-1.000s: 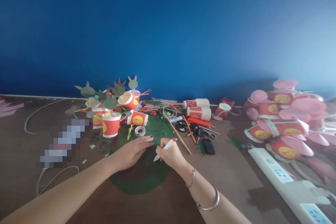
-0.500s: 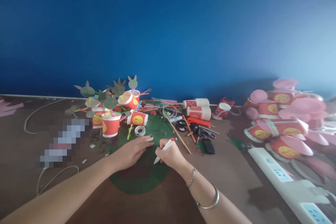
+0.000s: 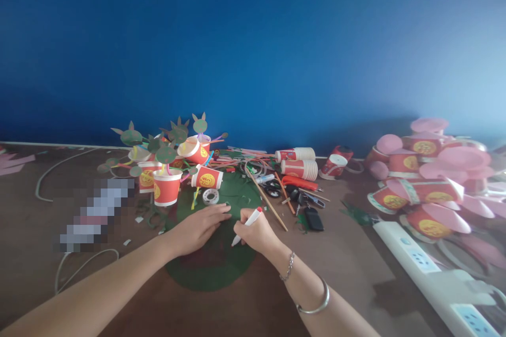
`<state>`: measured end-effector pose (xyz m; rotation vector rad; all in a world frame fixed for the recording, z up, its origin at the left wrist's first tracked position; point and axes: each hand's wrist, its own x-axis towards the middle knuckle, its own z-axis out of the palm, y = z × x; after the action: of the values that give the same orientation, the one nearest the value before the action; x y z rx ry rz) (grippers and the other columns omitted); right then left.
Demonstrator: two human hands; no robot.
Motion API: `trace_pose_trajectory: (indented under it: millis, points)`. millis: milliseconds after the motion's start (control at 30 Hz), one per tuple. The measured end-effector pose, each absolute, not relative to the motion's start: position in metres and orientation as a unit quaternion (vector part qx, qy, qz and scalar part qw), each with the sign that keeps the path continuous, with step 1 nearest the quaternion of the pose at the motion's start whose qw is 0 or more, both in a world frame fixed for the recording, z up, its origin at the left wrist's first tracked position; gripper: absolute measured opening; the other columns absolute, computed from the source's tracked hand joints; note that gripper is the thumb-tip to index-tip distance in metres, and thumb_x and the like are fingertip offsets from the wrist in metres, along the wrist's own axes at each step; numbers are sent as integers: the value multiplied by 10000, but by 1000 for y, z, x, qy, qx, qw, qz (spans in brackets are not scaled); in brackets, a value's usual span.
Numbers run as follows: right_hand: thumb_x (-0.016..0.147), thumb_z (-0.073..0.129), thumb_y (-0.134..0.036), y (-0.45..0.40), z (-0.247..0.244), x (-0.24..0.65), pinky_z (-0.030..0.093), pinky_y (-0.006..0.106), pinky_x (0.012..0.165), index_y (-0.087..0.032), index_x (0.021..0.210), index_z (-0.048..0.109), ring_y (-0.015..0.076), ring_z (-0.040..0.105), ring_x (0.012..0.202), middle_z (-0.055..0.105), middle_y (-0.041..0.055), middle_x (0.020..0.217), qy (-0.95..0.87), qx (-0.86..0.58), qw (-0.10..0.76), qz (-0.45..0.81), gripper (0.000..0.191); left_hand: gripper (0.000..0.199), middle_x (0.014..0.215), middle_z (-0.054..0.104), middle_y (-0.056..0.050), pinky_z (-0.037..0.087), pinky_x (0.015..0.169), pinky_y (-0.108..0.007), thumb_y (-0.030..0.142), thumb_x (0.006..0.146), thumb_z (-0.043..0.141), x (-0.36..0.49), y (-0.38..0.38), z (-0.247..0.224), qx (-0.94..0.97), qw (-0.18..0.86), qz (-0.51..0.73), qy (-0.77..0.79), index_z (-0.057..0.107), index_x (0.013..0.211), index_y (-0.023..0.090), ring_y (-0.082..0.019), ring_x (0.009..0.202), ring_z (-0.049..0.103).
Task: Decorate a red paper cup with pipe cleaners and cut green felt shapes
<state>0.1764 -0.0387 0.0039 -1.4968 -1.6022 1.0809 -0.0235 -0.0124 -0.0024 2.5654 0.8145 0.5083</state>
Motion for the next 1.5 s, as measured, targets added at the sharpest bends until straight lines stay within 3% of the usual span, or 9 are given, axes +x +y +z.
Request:
trace_pose_trajectory:
  millis: [300,567,1500]
  points:
    - [662,471,-194,-37,5,175,275,163,369,-217,496,315,83,445,344,434,-69,349,-617,-593,364,368,228,362,1365,466,-67,347,1062,-384,196,927,306,-23,-13,0,917,202,185,291,496,1234,214,-182,1296,369]
    - [610,467,-192,-39,7,175,246,155,332,-218,484,304,89,458,312,380,-90,327,-618,-578,329,419,207,363,1369,463,-72,329,1073,-384,186,921,317,-23,-13,-3,917,200,182,294,496,1236,207,-177,1300,362]
    - [627,481,-208,-41,6,175,244,144,329,-212,487,304,82,466,319,368,-91,339,-616,-571,343,421,226,368,1372,459,-74,319,1078,-370,176,914,326,-22,-12,-3,914,210,179,297,496,1239,202,-176,1305,354]
